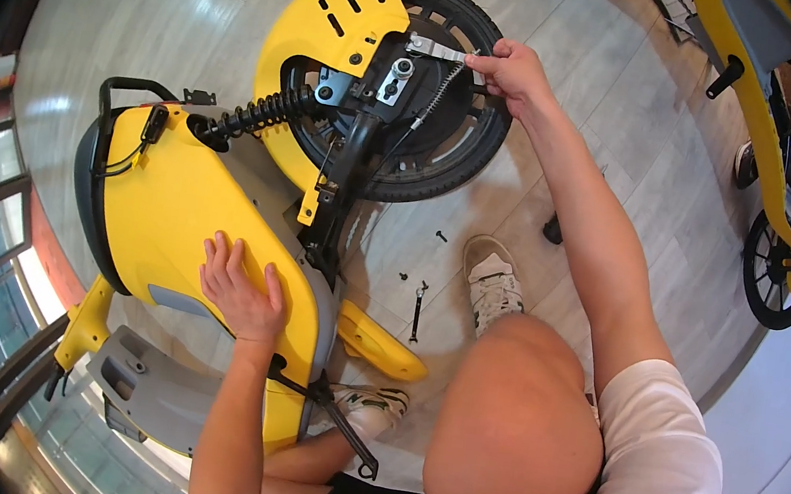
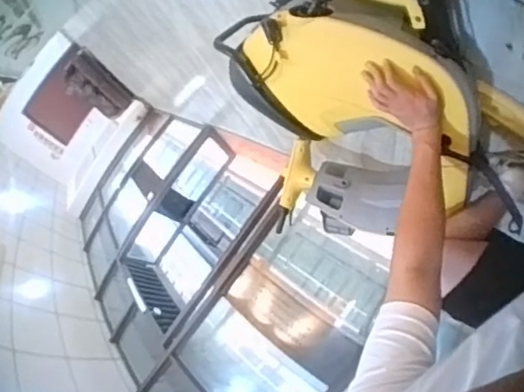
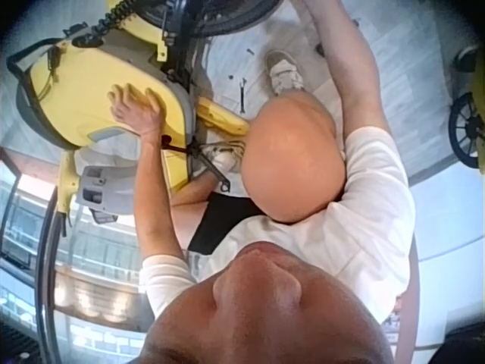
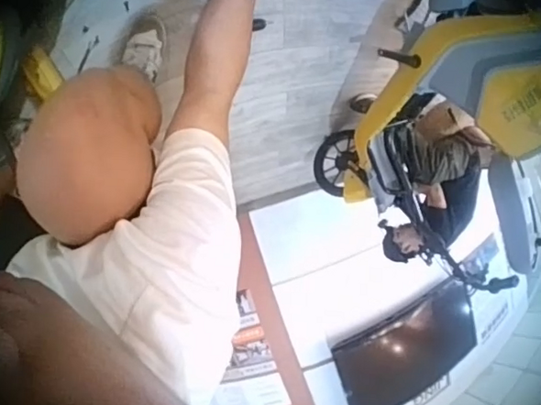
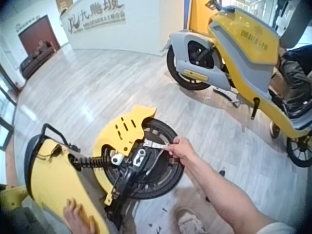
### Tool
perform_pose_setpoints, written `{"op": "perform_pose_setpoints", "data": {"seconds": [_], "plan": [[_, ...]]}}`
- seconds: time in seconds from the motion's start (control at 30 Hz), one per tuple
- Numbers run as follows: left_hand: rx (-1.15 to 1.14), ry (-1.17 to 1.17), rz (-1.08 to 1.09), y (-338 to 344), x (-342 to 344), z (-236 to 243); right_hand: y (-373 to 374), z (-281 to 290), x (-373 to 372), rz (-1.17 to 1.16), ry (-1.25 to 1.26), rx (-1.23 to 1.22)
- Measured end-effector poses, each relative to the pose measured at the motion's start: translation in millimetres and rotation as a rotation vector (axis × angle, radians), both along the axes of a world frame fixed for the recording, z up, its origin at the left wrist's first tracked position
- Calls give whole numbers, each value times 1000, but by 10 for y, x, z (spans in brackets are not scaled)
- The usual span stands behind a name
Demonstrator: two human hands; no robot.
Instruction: Using tools to repair or adjust components on an electric scooter.
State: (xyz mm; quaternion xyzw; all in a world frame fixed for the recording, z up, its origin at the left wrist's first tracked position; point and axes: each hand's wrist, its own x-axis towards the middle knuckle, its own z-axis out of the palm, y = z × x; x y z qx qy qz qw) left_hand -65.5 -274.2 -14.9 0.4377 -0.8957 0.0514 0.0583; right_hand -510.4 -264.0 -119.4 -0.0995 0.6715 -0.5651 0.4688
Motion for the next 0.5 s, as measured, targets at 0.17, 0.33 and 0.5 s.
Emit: {"op": "perform_pose_setpoints", "data": {"seconds": [0.17,0.33,0.5], "plan": [[-1,-10,10,-10,31,-18,17,-2,63,-11,66,4],[9,-7,14,-33,9,-1,2,22,83,-84,39,15],[2,8,6,-21,34,-16,2,1,59,-24,44,46]]}}
